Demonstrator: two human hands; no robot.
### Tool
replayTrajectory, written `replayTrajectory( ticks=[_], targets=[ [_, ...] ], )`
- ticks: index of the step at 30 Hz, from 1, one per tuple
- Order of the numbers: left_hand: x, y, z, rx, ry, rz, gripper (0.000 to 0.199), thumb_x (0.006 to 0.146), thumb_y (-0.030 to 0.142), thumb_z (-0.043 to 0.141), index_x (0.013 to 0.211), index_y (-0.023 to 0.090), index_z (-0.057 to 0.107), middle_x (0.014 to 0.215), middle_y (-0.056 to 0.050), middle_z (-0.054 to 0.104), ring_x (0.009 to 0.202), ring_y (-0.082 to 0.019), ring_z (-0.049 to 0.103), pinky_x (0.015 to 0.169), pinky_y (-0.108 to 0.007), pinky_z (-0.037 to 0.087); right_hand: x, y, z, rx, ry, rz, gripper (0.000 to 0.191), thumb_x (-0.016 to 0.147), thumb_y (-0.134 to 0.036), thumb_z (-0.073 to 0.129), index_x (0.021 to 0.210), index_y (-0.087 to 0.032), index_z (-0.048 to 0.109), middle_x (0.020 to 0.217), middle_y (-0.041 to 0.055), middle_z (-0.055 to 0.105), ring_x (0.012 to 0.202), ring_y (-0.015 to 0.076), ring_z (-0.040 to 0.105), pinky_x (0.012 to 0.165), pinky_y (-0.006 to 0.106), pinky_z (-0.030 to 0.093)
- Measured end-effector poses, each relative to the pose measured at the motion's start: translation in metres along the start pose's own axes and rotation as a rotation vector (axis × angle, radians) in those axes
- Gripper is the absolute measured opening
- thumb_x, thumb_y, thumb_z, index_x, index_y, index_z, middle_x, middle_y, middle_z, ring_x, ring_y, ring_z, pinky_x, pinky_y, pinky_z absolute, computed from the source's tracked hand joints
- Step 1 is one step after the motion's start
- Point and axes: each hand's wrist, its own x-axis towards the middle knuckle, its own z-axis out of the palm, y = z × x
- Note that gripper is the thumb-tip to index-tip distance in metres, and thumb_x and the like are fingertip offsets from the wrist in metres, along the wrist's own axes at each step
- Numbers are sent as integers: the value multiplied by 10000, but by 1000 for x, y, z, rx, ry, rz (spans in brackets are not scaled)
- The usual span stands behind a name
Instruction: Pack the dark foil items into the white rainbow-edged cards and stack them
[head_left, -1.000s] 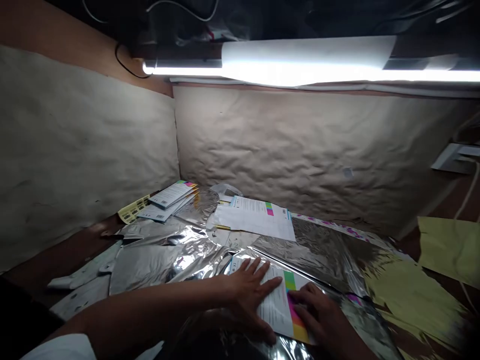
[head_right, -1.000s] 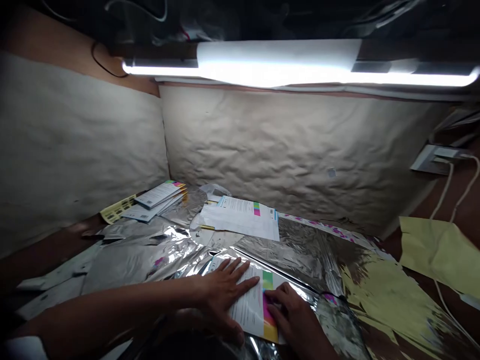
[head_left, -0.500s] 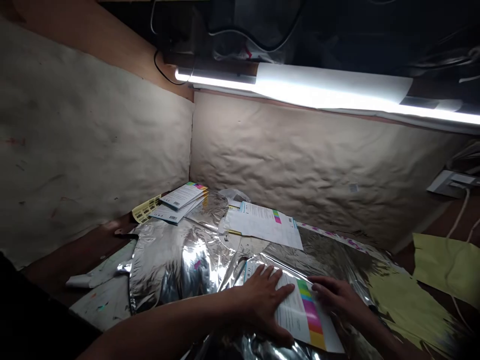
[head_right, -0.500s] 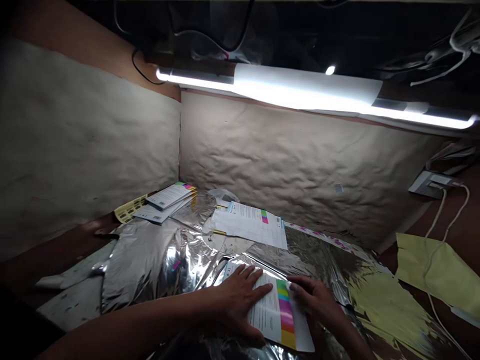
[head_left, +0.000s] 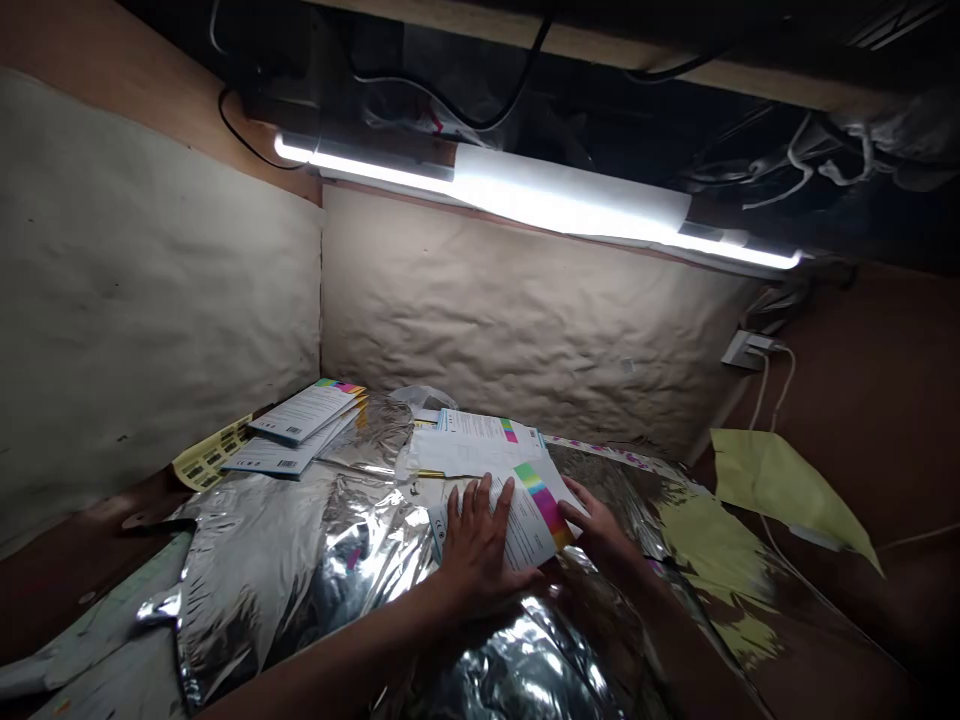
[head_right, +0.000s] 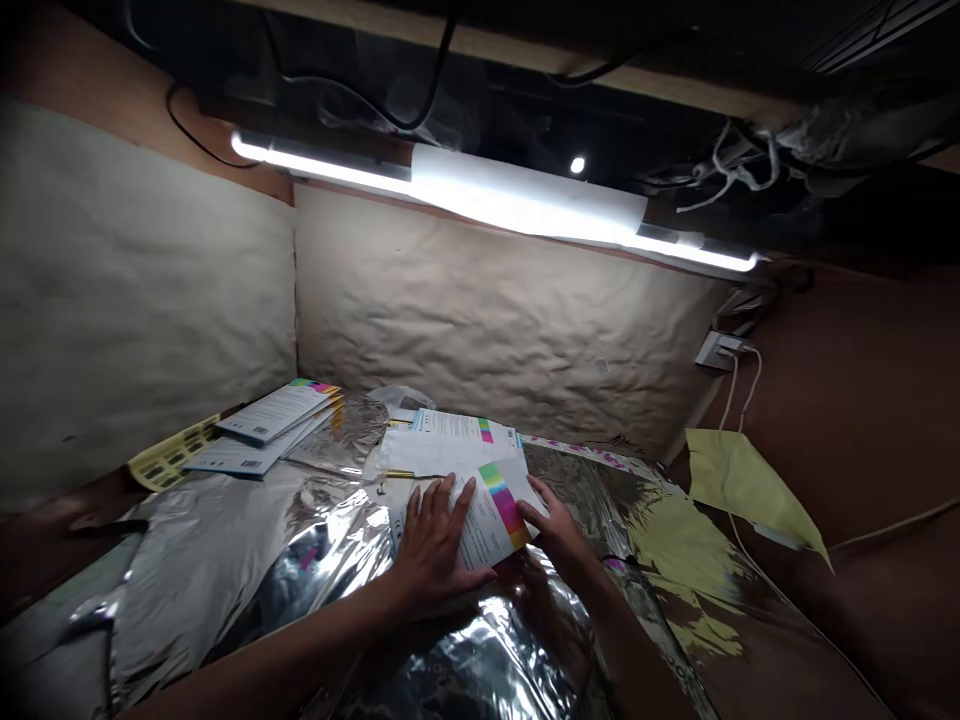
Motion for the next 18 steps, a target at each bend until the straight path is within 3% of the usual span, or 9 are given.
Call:
replayTrajectory(
  ticks=[3, 5, 7, 9, 12, 15, 18],
  targets=[
    [-2, 6, -11, -25, -1, -1, 1170, 595, 810, 652, 1539, 245, 254, 1486, -206, 370, 1329, -450, 351, 1087, -620, 209, -9, -4, 4, 148, -72, 13, 711, 661, -377, 826, 1289, -216, 534, 1194, 99, 685, 1014, 300, 678, 834, 404, 550],
    [0, 8, -23, -115, -47, -31, 1070, 659, 794, 615, 1531, 278, 271, 1351, -173, 510, 1189, -401, 508, 986, -538, 373, -11, -7, -2, 145, -120, 58, 716, 607, -334, 855, 1249, -189, 574, 1115, 102, 713, 981, 307, 685, 832, 413, 542],
    [5, 8, -33, -290, -125, -110, 1007, 714, 739, 615, 1532, 271, 259, 1168, -131, 619, 1017, -341, 615, 857, -440, 460, -13, -7, -10, 113, -176, 78, 722, 580, -328, 863, 1237, -187, 597, 1100, 94, 715, 990, 304, 678, 856, 419, 528],
    [10, 6, -35, -578, -226, -198, 978, 732, 661, 654, 1519, 217, 282, 1033, -99, 668, 917, -292, 655, 804, -379, 478, -15, -6, -14, 43, -244, 55, 705, 577, -340, 860, 1223, -199, 617, 1106, 74, 710, 998, 285, 668, 876, 402, 512],
    [14, -2, -22, -945, -412, -186, 727, 735, 525, 686, 1326, 131, 534, 954, -86, 694, 862, -243, 662, 768, -321, 487, -19, -1, -8, -170, -357, 7, 581, 624, -391, 816, 1154, -206, 664, 1027, 40, 720, 903, 246, 667, 795, 347, 515],
    [12, -10, -4, -941, -450, -153, 405, 713, 389, 664, 1002, 104, 660, 867, -67, 688, 759, -203, 636, 670, -276, 469, -25, 4, 6, -309, -416, -23, 420, 687, -376, 746, 1063, -193, 706, 923, 21, 721, 815, 220, 649, 720, 310, 500],
    [14, -16, 3, -826, -383, -163, 293, 671, 311, 654, 886, 113, 643, 797, -32, 662, 703, -170, 596, 634, -251, 436, -29, 8, 17, -439, -346, -111, 343, 705, -237, 679, 1044, -199, 718, 929, 11, 718, 840, 212, 636, 751, 299, 479]
  ],
)
